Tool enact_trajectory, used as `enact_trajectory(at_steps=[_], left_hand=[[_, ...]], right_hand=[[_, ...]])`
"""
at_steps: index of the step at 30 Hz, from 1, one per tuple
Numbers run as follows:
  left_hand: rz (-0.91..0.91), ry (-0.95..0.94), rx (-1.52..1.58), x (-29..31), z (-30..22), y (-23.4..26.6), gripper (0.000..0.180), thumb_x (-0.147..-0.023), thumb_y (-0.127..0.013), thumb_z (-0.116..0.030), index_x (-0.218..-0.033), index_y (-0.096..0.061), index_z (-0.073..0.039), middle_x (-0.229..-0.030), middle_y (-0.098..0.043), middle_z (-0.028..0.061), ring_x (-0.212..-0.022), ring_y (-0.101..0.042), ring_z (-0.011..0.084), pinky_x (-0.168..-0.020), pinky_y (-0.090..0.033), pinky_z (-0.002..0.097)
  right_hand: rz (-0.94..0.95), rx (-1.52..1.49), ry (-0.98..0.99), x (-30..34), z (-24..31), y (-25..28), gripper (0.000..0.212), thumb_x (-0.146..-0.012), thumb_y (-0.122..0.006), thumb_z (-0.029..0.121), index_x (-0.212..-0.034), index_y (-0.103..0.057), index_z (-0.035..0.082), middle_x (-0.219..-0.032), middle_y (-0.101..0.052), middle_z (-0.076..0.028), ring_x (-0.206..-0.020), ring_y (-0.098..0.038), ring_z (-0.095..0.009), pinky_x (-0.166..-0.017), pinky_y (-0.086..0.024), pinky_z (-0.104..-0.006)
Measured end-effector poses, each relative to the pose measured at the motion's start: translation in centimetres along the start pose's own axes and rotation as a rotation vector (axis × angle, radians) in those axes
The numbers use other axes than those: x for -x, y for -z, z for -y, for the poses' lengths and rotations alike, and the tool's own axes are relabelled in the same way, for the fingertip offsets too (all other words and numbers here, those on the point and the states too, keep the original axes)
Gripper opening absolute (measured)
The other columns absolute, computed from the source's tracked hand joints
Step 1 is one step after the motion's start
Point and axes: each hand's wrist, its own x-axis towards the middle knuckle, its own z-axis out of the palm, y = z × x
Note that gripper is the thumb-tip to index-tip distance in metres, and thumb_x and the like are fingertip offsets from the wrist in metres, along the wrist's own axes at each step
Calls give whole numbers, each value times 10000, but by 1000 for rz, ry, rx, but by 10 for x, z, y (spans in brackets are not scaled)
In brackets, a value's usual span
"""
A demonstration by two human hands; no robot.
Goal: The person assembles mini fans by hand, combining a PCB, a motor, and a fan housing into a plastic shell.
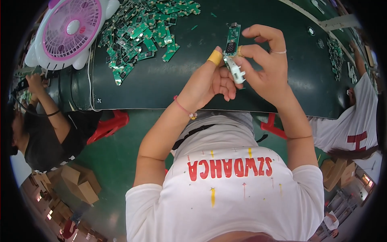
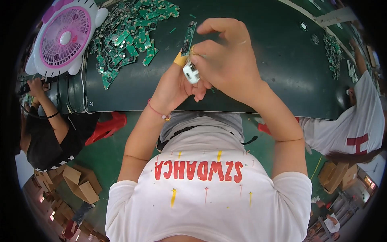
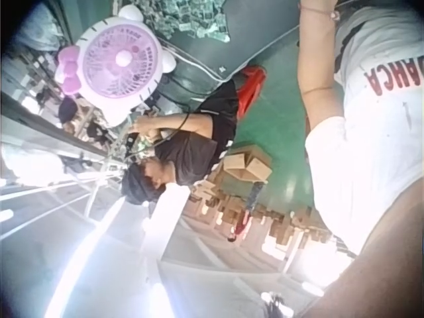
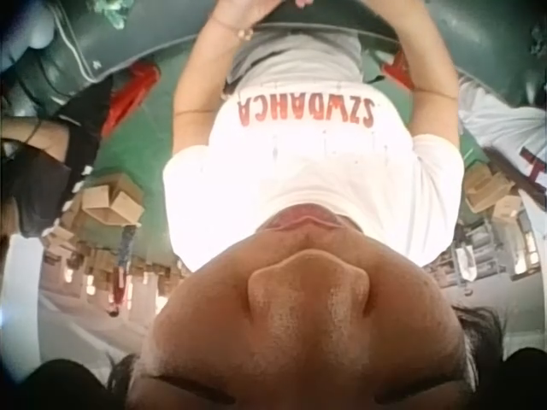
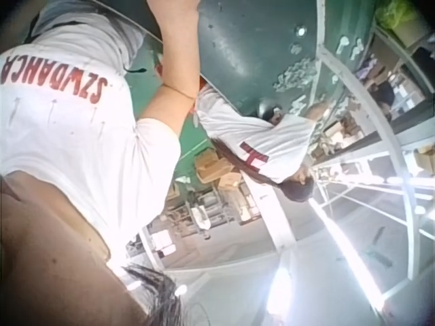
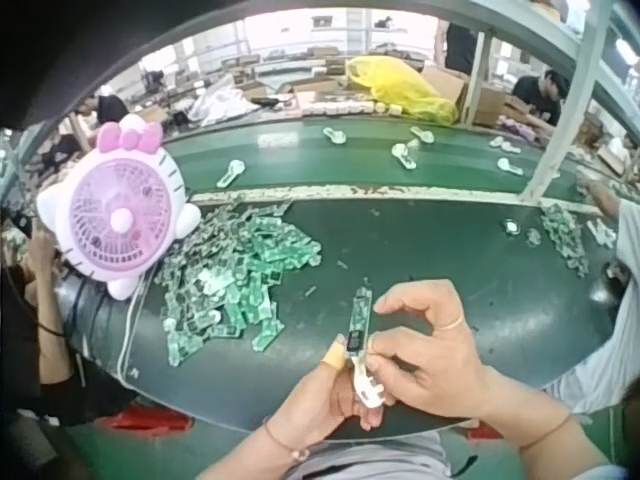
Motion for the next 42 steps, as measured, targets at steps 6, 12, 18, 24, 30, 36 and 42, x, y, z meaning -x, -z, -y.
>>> enact_trajectory(at_steps=[6,12,18,24,30,36,42], left_hand=[[84,52,411,-3,5,-3,314,-940,-382,-351,-1035,-511,-80,-897,-578,26,-792,-575,113,-631,-471,261],[193,-3,571,-5,19,5,255,-924,-415,-246,-1087,-506,-73,-998,-576,49,-862,-587,184,-683,-494,311],[138,-121,446,-1,5,-5,313,-922,-384,-170,-1193,-436,-22,-1086,-546,99,-933,-590,240,-757,-492,314],[-43,-261,221,-1,-5,-12,426,-917,-359,-88,-1336,-308,-36,-1110,-523,115,-990,-583,297,-827,-483,349],[-133,-387,3,-4,-2,-16,550,-851,-491,30,-1357,-287,-49,-1175,-509,116,-983,-595,274,-783,-508,320],[-205,-730,-203,-12,-1,-6,603,-821,-521,83,-1363,-295,-53,-1201,-505,116,-950,-603,211,-815,-499,297],[-259,-707,-378,-7,-13,-11,564,-821,-503,91,-1340,-367,-86,-1251,-491,87,-1014,-549,142,-808,-497,254]], right_hand=[[179,49,363,-10,-4,8,83,-613,-645,74,-679,-596,79,-1093,-604,-56,-1112,-492,-282,-939,-363,-407],[311,70,451,-16,-13,13,154,-628,-676,108,-760,-598,92,-1043,-619,-9,-1010,-565,-215,-966,-341,-431],[310,219,415,-18,-22,19,238,-597,-634,142,-832,-601,124,-991,-595,10,-898,-549,-183,-897,-381,-354],[297,284,381,-16,-26,23,209,-684,-560,104,-892,-591,102,-954,-588,-9,-855,-541,-196,-815,-385,-334],[283,248,280,-14,-21,23,265,-675,-585,80,-940,-589,104,-911,-579,-24,-827,-540,-201,-768,-377,-307],[414,-221,-329,-5,-12,28,314,-688,-591,11,-1000,-587,46,-885,-595,-106,-834,-575,-234,-756,-441,-310],[333,-632,-614,6,-7,15,265,-774,-614,28,-1035,-566,26,-903,-580,-51,-835,-546,-117,-762,-438,-245]])
